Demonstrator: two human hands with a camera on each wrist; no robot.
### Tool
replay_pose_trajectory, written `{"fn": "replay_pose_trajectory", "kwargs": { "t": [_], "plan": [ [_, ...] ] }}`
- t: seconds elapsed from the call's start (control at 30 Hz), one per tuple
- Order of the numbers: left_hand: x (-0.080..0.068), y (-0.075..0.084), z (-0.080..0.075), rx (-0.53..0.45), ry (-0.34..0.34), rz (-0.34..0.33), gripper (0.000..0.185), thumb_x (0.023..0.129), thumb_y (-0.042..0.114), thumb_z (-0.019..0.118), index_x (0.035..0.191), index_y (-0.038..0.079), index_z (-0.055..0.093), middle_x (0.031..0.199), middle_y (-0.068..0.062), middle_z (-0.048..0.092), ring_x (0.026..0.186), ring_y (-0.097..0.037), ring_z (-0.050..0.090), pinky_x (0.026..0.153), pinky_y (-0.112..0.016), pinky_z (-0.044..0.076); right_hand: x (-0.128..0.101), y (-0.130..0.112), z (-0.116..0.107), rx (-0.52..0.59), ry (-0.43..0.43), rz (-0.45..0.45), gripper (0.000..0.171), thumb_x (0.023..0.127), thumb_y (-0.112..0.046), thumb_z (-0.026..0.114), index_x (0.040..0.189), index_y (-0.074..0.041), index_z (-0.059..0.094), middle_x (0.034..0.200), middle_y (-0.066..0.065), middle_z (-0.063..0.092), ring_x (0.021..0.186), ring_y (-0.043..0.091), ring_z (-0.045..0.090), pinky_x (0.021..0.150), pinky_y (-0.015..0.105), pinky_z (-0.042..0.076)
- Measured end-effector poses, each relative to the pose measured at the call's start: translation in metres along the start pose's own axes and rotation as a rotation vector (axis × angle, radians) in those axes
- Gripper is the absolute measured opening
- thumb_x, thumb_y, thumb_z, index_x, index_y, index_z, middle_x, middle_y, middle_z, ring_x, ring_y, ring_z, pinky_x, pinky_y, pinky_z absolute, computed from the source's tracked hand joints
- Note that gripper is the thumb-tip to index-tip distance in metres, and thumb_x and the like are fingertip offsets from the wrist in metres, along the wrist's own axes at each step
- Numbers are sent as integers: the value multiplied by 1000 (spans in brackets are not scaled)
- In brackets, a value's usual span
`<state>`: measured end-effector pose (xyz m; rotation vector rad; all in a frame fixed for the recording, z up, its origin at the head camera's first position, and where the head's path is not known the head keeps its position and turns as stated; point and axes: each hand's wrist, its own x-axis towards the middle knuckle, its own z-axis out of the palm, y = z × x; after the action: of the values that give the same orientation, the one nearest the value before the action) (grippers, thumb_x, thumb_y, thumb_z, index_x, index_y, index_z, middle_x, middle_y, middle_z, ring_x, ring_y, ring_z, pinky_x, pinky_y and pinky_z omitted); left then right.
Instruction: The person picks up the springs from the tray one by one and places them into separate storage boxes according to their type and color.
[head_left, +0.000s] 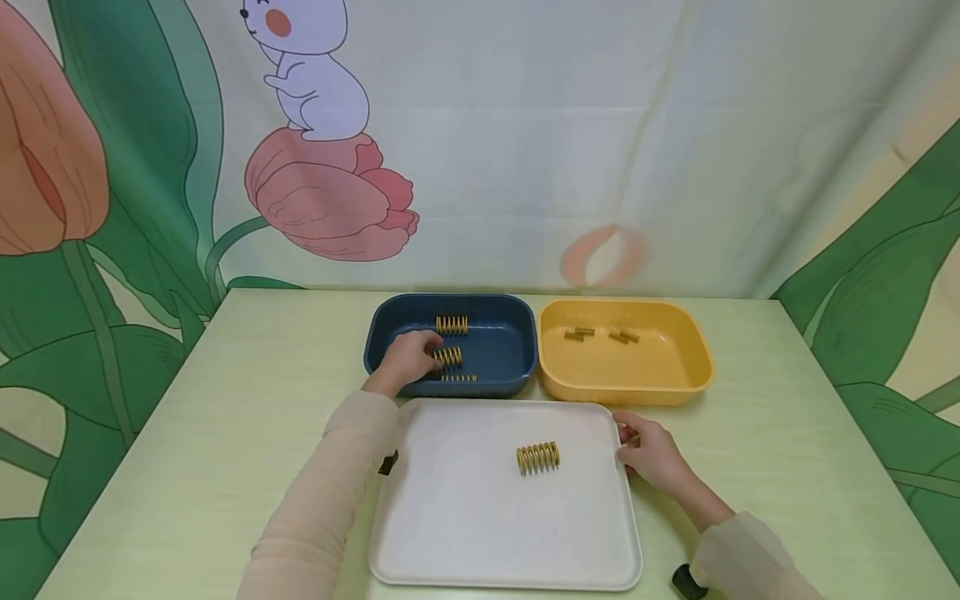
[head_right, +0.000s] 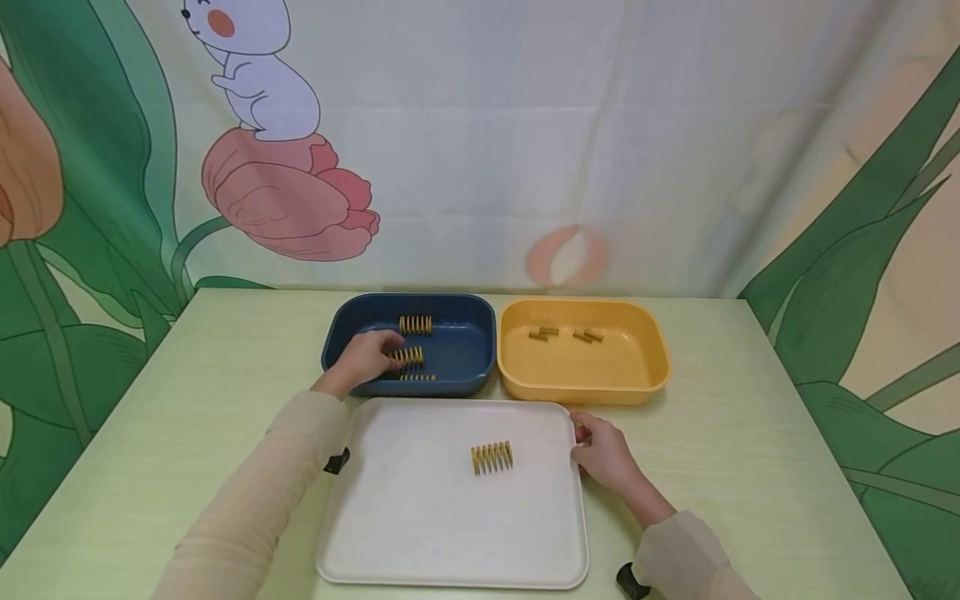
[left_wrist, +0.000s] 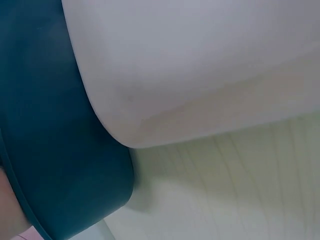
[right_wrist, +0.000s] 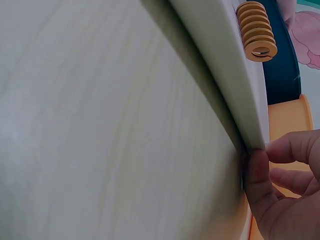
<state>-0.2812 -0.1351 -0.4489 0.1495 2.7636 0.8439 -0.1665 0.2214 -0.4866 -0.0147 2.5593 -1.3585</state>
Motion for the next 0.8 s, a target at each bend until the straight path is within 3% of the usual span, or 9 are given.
{"fn": "replay_pose_trajectory", "kwargs": {
  "t": [0.3, 0.8],
  "plan": [
    [-3, -2, -2, -26, 7, 17, 39, 93, 8, 64, 130, 0, 59, 132, -19, 60, 124, -34, 55, 104, -45, 45, 0, 1, 1, -1, 2, 0, 57, 77, 10, 53, 133, 16, 47, 92, 15, 54, 70, 16, 51, 54, 25, 48],
    [-14, -3, -10, -92, 0, 51, 38, 94, 9, 63, 131, 0, 58, 133, -19, 59, 117, -33, 58, 100, -44, 49, 1, -1, 0, 2, 0, 4, 56, 77, 11, 54, 132, 16, 47, 91, 14, 52, 67, 15, 49, 53, 24, 46]
  ]
}}
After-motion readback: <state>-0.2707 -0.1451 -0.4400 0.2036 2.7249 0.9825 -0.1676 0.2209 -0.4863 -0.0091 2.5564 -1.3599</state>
